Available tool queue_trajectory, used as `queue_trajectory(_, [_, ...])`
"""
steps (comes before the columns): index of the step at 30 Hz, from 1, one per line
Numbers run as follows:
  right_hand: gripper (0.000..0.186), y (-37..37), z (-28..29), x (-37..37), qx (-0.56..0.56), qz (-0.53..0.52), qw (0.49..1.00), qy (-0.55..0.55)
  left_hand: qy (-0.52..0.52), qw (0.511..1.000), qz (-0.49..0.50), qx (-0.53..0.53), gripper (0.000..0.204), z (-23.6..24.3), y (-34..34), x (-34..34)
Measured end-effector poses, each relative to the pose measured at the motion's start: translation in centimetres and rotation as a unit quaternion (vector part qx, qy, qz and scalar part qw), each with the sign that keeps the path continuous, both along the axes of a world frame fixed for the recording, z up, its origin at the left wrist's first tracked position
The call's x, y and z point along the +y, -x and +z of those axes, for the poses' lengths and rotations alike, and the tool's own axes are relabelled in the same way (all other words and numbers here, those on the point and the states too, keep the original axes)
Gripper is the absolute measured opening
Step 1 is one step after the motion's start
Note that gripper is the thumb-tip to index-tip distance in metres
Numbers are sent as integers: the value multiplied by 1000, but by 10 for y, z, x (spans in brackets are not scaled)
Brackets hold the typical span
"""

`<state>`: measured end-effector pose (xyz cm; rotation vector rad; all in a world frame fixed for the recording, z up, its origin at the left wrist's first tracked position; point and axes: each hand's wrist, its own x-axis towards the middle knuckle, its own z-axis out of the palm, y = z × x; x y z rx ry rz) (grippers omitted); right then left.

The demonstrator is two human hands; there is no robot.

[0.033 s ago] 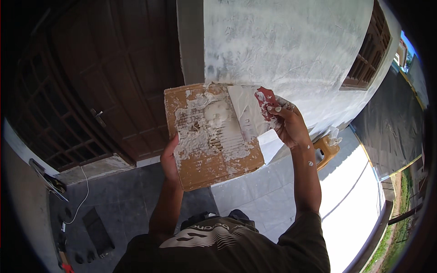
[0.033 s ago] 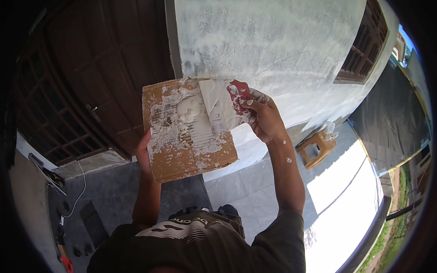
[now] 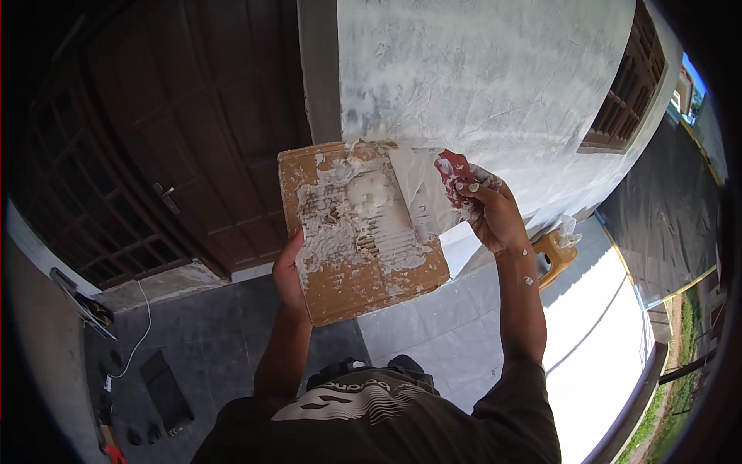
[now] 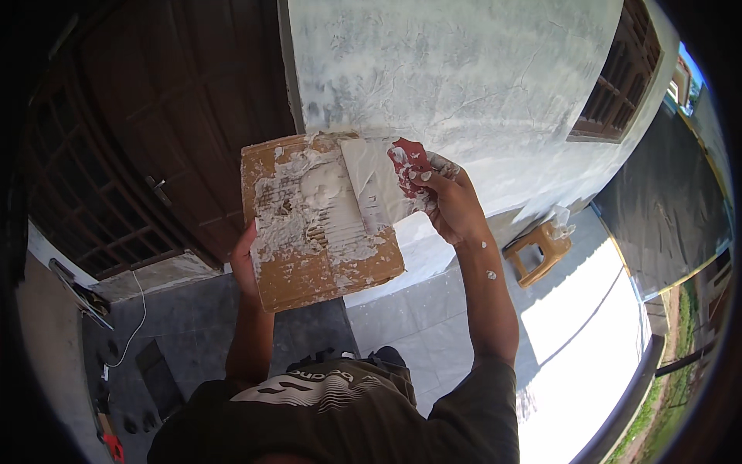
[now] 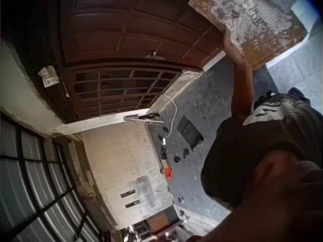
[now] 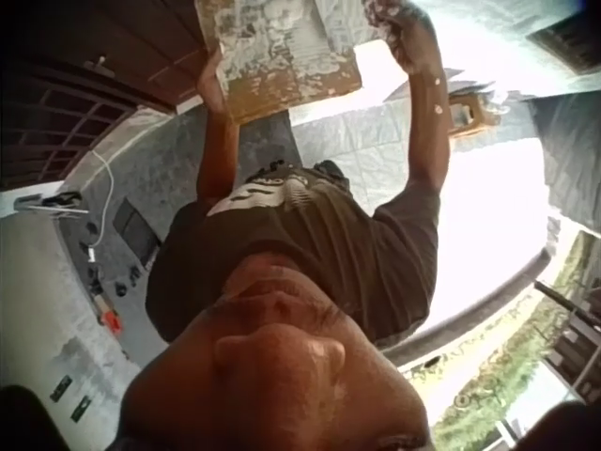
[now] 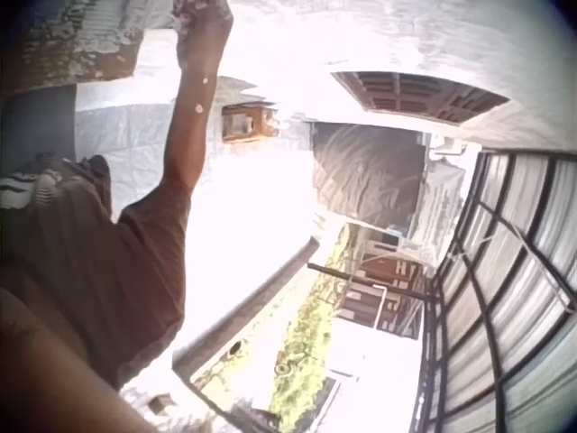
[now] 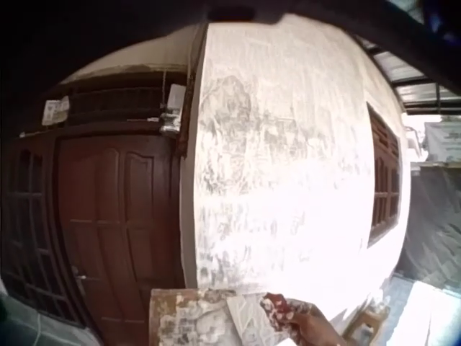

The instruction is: Applying and smoothing wall putty on an exterior wall using a scraper.

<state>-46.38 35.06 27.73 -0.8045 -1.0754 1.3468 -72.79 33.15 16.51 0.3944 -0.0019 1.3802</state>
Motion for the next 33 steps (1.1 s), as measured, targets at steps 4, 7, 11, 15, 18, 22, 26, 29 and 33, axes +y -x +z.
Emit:
queue_trajectory(4, [30,-11,-9,6,-63,-66,996,-6,-7,999,14,41,38,-2,-2,10])
queue_trajectory(7, [32,-19,-23,-2,-76,-79,994,-2,-15,999,17,47,39,-10,-9,7])
queue_trajectory(11, [32,-7,-35,-7,-87,-104,991,11,-8,997,6,79,42,-7,-4,8])
queue_trajectory(15, [32,9,-35,-4,-42,-89,995,28,18,998,-4,61,42,3,1,13])
queue_trajectory(18, [33,12,-31,-5,6,-58,995,81,29,997,-3,70,42,10,1,13])
queue_trajectory(22, [35,4,-28,-15,69,2,991,112,35,998,-3,57,42,13,-3,-2])
queue_trajectory(26, [38,-1,-31,-20,91,8,991,93,2,999,-8,51,43,10,-7,-8])
queue_trajectory(29, [40,-3,-38,-23,117,34,989,84,-16,1000,-21,15,41,5,-7,-13])
queue_trajectory(33, [38,-3,-44,-28,142,9,985,99,-20,999,-33,-17,40,-1,-10,-18])
